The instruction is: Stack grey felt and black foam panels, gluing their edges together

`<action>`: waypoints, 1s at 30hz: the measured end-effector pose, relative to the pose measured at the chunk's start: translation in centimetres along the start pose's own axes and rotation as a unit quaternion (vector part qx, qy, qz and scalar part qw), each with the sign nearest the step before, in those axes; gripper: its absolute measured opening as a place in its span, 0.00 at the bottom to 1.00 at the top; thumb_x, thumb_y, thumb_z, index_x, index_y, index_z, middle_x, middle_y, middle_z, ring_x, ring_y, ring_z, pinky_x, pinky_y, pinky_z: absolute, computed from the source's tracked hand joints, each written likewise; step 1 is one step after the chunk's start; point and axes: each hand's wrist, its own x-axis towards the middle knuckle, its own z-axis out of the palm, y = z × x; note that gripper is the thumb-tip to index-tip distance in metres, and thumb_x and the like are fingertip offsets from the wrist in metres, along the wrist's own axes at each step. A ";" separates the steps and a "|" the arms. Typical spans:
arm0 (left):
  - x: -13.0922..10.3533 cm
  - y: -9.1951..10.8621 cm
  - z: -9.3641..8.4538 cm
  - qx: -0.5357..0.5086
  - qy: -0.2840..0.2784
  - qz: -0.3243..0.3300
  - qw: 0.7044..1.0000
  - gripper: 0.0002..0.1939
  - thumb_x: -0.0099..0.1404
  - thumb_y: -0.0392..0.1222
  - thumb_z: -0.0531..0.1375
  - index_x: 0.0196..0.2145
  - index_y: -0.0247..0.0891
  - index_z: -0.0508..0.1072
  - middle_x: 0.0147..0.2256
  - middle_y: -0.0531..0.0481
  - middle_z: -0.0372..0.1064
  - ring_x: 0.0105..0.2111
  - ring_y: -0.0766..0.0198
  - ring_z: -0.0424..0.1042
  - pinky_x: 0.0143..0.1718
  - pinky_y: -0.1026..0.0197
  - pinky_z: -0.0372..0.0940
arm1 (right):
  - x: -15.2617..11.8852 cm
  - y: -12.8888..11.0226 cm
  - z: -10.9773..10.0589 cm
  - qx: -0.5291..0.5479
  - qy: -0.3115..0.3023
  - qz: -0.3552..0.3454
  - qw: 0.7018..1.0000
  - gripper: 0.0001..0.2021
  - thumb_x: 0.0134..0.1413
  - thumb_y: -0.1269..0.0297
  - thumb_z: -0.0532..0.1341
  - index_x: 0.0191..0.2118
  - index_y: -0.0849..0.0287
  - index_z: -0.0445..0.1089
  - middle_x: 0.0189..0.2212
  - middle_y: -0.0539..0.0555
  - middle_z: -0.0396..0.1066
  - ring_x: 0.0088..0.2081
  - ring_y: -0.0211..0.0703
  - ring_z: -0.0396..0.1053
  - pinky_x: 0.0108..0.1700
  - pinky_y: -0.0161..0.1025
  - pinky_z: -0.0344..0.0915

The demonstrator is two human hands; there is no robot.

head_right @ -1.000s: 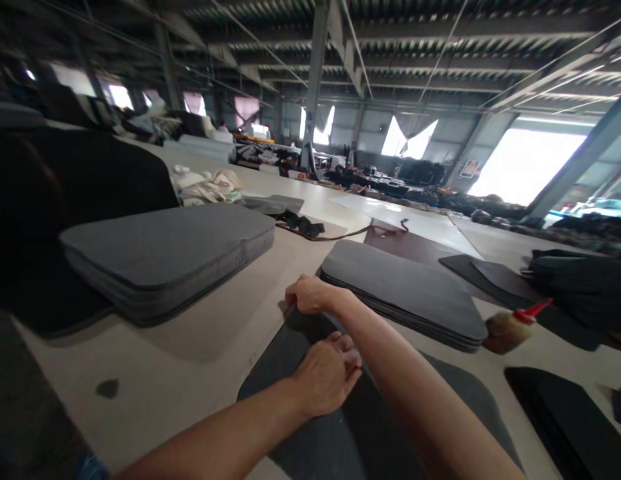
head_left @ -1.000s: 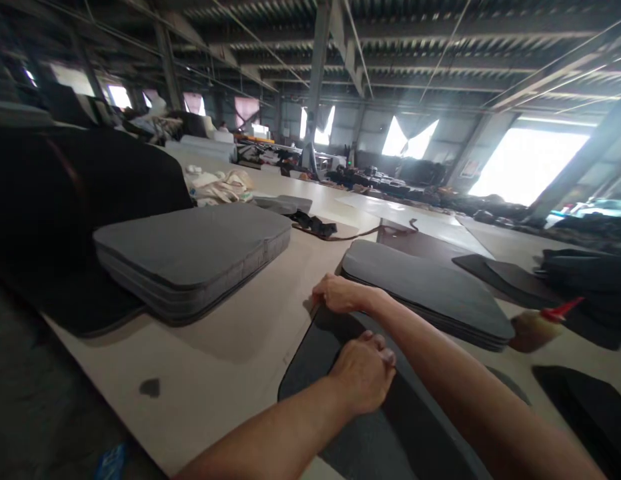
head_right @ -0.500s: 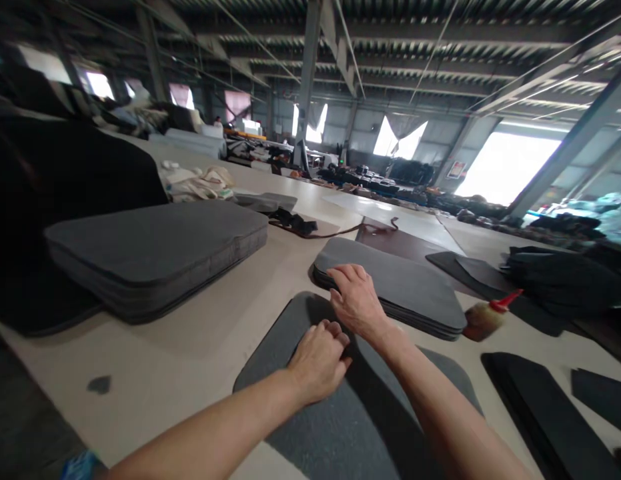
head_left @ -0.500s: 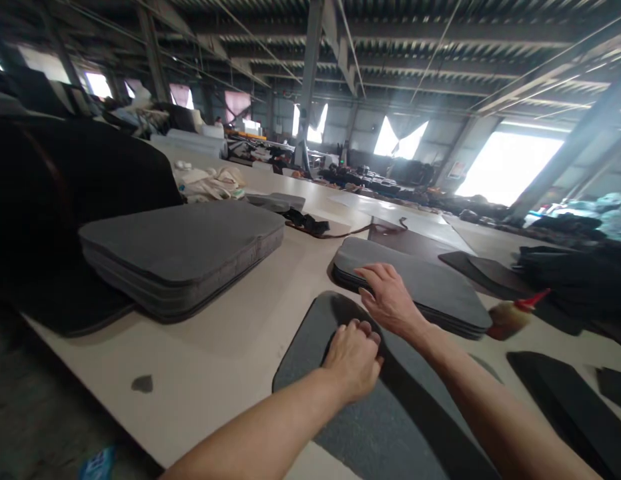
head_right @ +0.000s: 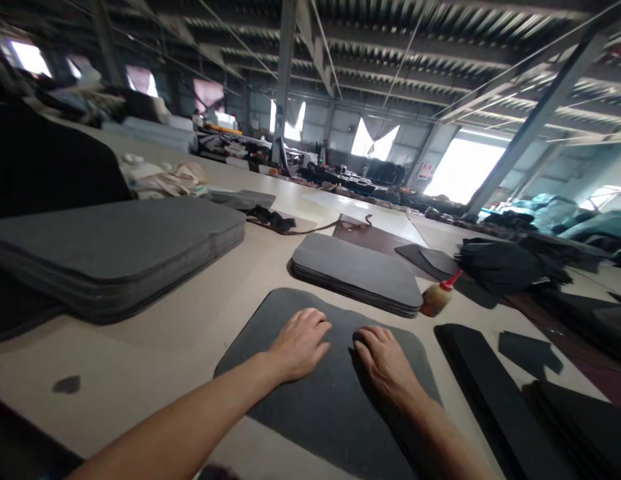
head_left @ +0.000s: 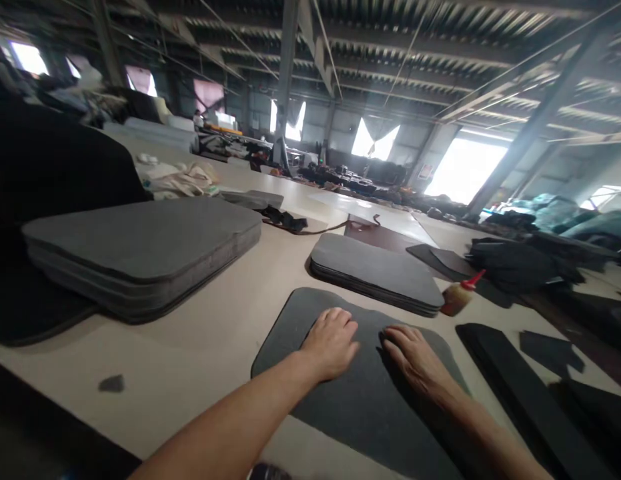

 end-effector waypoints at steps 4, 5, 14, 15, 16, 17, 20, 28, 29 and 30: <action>0.0 -0.3 0.3 -0.032 -0.072 0.022 0.997 0.23 0.73 0.51 0.51 0.59 0.40 0.68 0.63 0.46 0.62 0.66 0.48 0.54 0.67 0.43 0.51 | -0.5 -0.3 1.9 -0.068 -0.005 0.034 0.997 0.25 0.71 0.54 0.46 0.60 0.63 0.68 0.60 0.63 0.66 0.60 0.56 0.61 0.62 0.54 0.60; 0.0 -0.4 0.5 -0.036 -0.084 0.017 0.996 0.25 0.73 0.53 0.50 0.61 0.40 0.66 0.65 0.46 0.60 0.66 0.47 0.53 0.67 0.42 0.50 | -0.6 -0.4 2.3 -0.084 -0.014 0.044 0.995 0.26 0.71 0.53 0.46 0.62 0.62 0.66 0.62 0.62 0.63 0.63 0.57 0.58 0.63 0.55 0.58; 0.2 -0.8 0.2 0.027 -0.094 -0.201 0.975 0.49 0.63 0.75 0.43 0.68 0.36 0.57 0.70 0.33 0.44 0.69 0.31 0.38 0.67 0.31 0.38 | -1.0 -1.7 2.1 -0.178 -0.061 0.183 0.965 0.34 0.67 0.41 0.46 0.68 0.59 0.60 0.68 0.60 0.54 0.66 0.68 0.51 0.62 0.63 0.54; 0.2 -1.1 0.2 0.031 -0.095 -0.216 0.971 0.50 0.63 0.76 0.43 0.68 0.35 0.56 0.70 0.33 0.43 0.69 0.31 0.38 0.67 0.32 0.38 | -1.0 -1.7 2.1 -0.178 -0.057 0.184 0.965 0.34 0.67 0.41 0.45 0.67 0.60 0.60 0.68 0.61 0.55 0.66 0.69 0.51 0.61 0.64 0.55; 0.2 -1.5 0.1 0.034 -0.100 -0.228 0.968 0.51 0.63 0.76 0.43 0.69 0.34 0.55 0.70 0.32 0.42 0.70 0.32 0.37 0.67 0.34 0.39 | -1.0 -1.7 2.1 -0.178 -0.053 0.185 0.965 0.35 0.67 0.40 0.45 0.67 0.60 0.60 0.67 0.62 0.55 0.65 0.70 0.52 0.61 0.65 0.55; 0.2 -2.0 0.0 0.036 -0.102 -0.237 0.966 0.51 0.63 0.76 0.43 0.69 0.32 0.54 0.70 0.32 0.42 0.70 0.33 0.37 0.68 0.35 0.39 | -1.1 -1.6 2.2 -0.177 -0.050 0.185 0.965 0.35 0.67 0.40 0.45 0.67 0.60 0.61 0.67 0.62 0.55 0.65 0.70 0.52 0.60 0.66 0.55; 0.1 -3.2 -0.2 0.051 -0.102 -0.270 0.956 0.53 0.63 0.75 0.41 0.69 0.27 0.53 0.70 0.30 0.40 0.70 0.38 0.38 0.69 0.41 0.41 | -1.2 -1.2 2.4 -0.177 -0.043 0.183 0.966 0.34 0.67 0.41 0.45 0.67 0.60 0.61 0.67 0.62 0.56 0.65 0.70 0.52 0.60 0.66 0.55; 0.0 -3.9 -0.5 0.141 -0.047 -0.362 0.920 0.58 0.62 0.75 0.40 0.66 0.14 0.53 0.68 0.22 0.44 0.70 0.37 0.42 0.69 0.40 0.36 | -1.0 -1.5 2.4 -0.147 -0.027 0.188 0.971 0.33 0.67 0.40 0.46 0.64 0.60 0.64 0.66 0.64 0.58 0.65 0.70 0.53 0.60 0.68 0.53; 0.0 -3.7 -0.7 0.151 -0.034 -0.369 0.916 0.56 0.64 0.74 0.41 0.66 0.13 0.52 0.68 0.22 0.44 0.70 0.36 0.41 0.69 0.40 0.36 | -0.9 -1.7 2.3 -0.141 -0.027 0.188 0.972 0.33 0.67 0.41 0.47 0.64 0.61 0.64 0.65 0.64 0.58 0.65 0.70 0.53 0.60 0.68 0.53; 0.0 -3.5 -0.9 0.163 -0.022 -0.367 0.916 0.54 0.65 0.71 0.42 0.66 0.13 0.52 0.68 0.22 0.43 0.70 0.36 0.40 0.69 0.39 0.36 | -0.8 -1.8 2.2 -0.134 -0.026 0.186 0.973 0.32 0.67 0.42 0.47 0.64 0.62 0.64 0.65 0.65 0.58 0.65 0.70 0.53 0.60 0.68 0.53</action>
